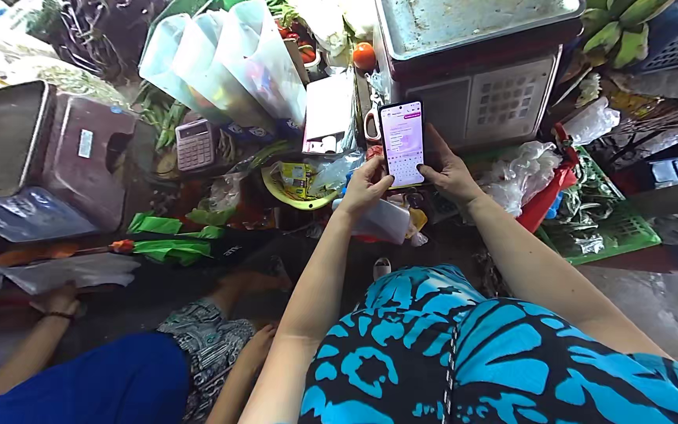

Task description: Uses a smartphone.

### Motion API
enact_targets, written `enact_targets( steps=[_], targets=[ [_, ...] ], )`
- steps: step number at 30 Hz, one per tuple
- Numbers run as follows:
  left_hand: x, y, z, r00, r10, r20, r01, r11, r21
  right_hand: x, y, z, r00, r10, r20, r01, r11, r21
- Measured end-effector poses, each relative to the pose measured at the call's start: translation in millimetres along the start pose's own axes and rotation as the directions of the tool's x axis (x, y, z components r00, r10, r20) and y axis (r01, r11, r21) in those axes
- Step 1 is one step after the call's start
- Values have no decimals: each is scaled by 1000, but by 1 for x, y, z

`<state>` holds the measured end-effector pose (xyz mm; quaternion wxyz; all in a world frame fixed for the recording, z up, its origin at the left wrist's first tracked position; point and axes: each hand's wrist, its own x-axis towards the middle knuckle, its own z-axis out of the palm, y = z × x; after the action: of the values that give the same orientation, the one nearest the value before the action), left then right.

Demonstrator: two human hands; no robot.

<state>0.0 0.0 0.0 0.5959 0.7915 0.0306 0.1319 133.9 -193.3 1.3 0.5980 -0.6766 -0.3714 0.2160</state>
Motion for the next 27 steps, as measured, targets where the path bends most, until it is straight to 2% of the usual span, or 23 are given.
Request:
enact_targets(
  steps=[4, 10, 17, 22, 27],
  targets=[
    [-1, -2, -1, 1000, 2, 0, -2, 1000, -13, 0, -2, 1, 1000, 3, 19, -5, 998, 69],
    [-1, 0, -1, 1000, -3, -4, 2, 1000, -22, -1, -9, 1, 999, 35, 29, -35, 999, 8],
    [-2, 2, 0, 1000, 4, -12, -4, 1000, -6, -3, -8, 3, 1000, 21, 17, -22, 999, 30],
    [-2, 5, 0, 1000, -1, -17, 2, 1000, 10, -3, -13, -1, 997, 63, 46, -64, 998, 18],
    [-2, 1, 1, 999, 29, -15, -30, 999, -24, -3, -9, 0, 999, 19, 38, -21, 998, 51]
  ],
)
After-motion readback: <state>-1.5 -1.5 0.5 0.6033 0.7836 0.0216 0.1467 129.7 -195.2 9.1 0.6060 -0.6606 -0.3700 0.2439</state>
